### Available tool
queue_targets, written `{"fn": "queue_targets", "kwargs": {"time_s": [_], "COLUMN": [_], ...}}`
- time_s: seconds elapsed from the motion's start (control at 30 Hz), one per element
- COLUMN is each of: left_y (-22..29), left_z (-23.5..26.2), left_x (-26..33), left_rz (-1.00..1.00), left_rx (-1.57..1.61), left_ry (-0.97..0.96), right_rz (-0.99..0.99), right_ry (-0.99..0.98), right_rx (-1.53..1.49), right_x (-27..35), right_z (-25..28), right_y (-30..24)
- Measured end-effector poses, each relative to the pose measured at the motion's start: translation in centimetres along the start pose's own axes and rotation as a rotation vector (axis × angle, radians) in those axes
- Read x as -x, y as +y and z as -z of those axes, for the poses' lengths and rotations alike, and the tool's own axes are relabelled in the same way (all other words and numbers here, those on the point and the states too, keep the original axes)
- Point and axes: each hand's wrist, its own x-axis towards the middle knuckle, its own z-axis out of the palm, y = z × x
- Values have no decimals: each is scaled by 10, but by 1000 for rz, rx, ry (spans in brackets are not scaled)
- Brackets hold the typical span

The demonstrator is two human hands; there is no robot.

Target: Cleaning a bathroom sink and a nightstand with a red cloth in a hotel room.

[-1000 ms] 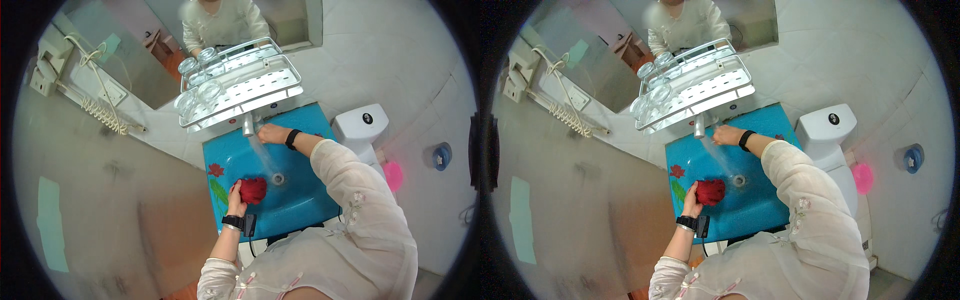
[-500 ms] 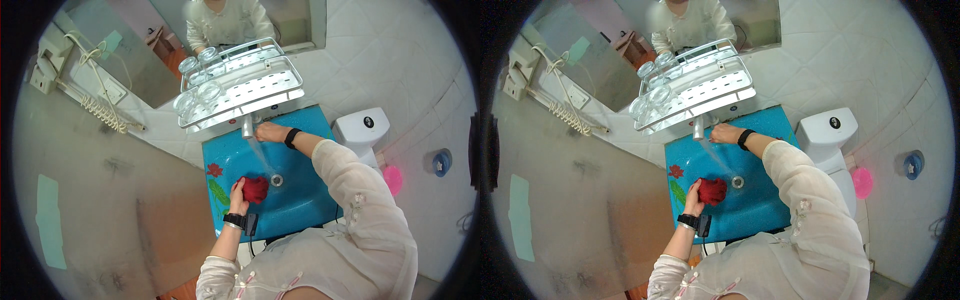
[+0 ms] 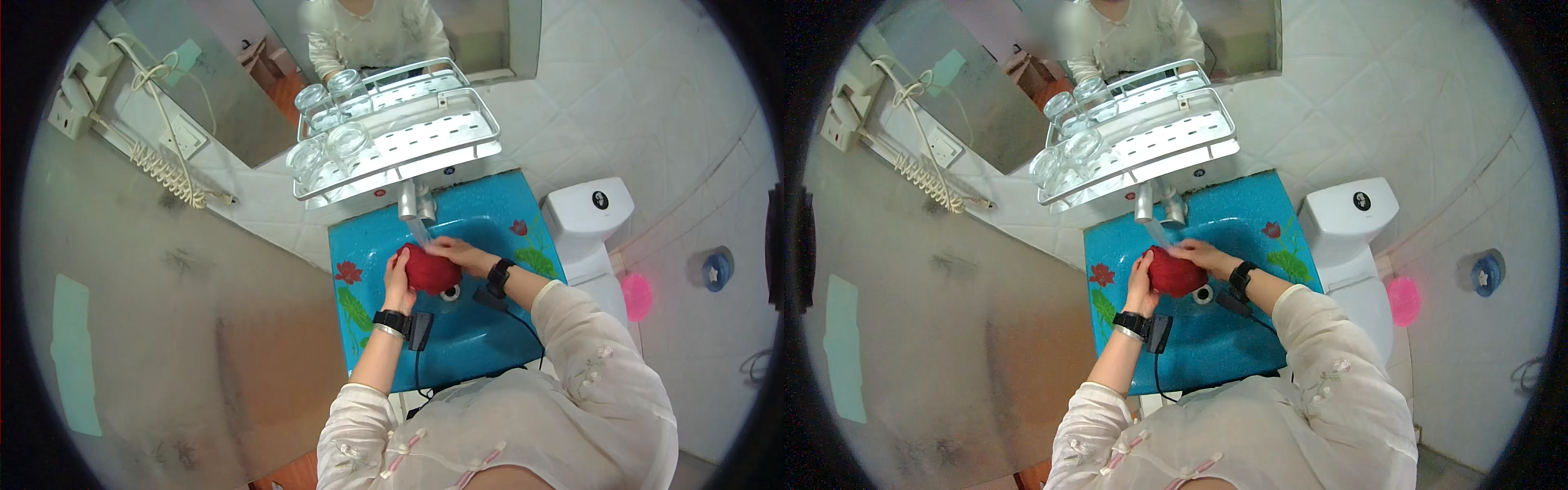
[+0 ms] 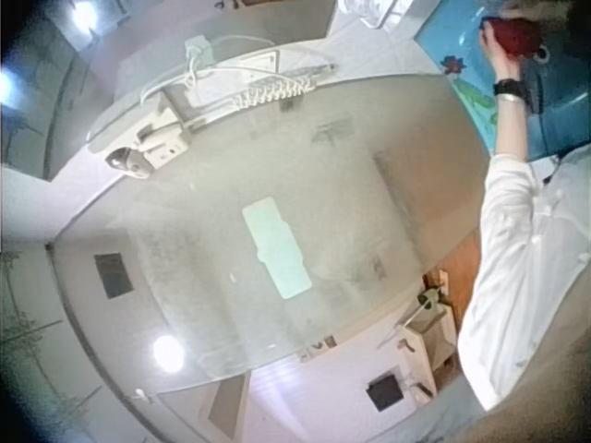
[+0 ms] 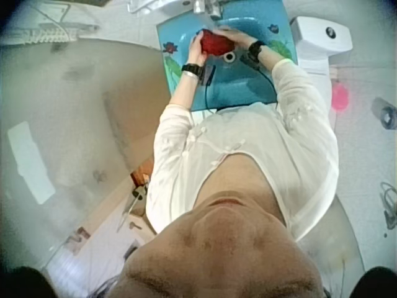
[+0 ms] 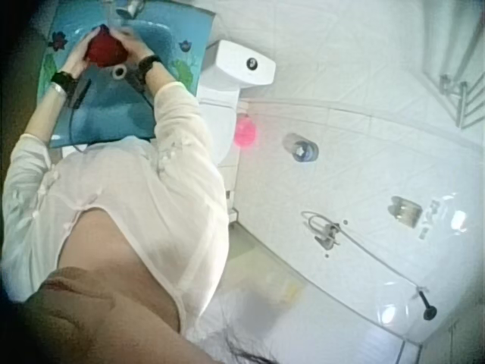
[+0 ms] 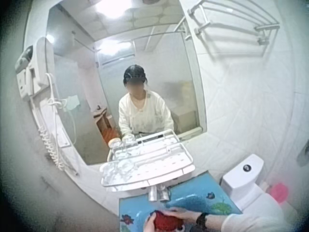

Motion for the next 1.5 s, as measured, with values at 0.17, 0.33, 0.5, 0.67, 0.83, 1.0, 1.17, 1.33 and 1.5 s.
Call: {"fn": "queue_targets", "kwargs": {"time_s": [0.17, 0.33, 0.5, 0.67, 0.83, 1.0, 1.17, 1.33, 1.5], "left_y": [-23, -30, -13, -35, -38, -27, -14, -9, -24], "left_z": [17, -7, -10, -11, -12, -4, -11, -14, -17], "left_x": [-17, -17, -31, -36, -13, -2, -16, -22, -21], "left_rz": [180, 245, 81, 35, 134, 373, 270, 112, 118], "left_rx": [-233, 197, 140, 185, 27, -119, 137, -40, 80], "left_ry": [11, -322, -291, -176, -96, -219, -415, -375, -170], "right_rz": [440, 387, 441, 594, 604, 639, 591, 728, 559], "right_ry": [340, 266, 167, 618, 775, 1148, 407, 521, 859], "right_rx": [214, -196, -91, 689, 887, 610, 403, 611, 852], "right_x": [-7, 12, 56, 27, -24, -41, 21, 42, -9], "right_z": [-10, -40, -49, -55, -28, -25, -54, -68, -57], "right_y": [-33, -14, 20, 18, 0, -24, 16, 30, 7]}}
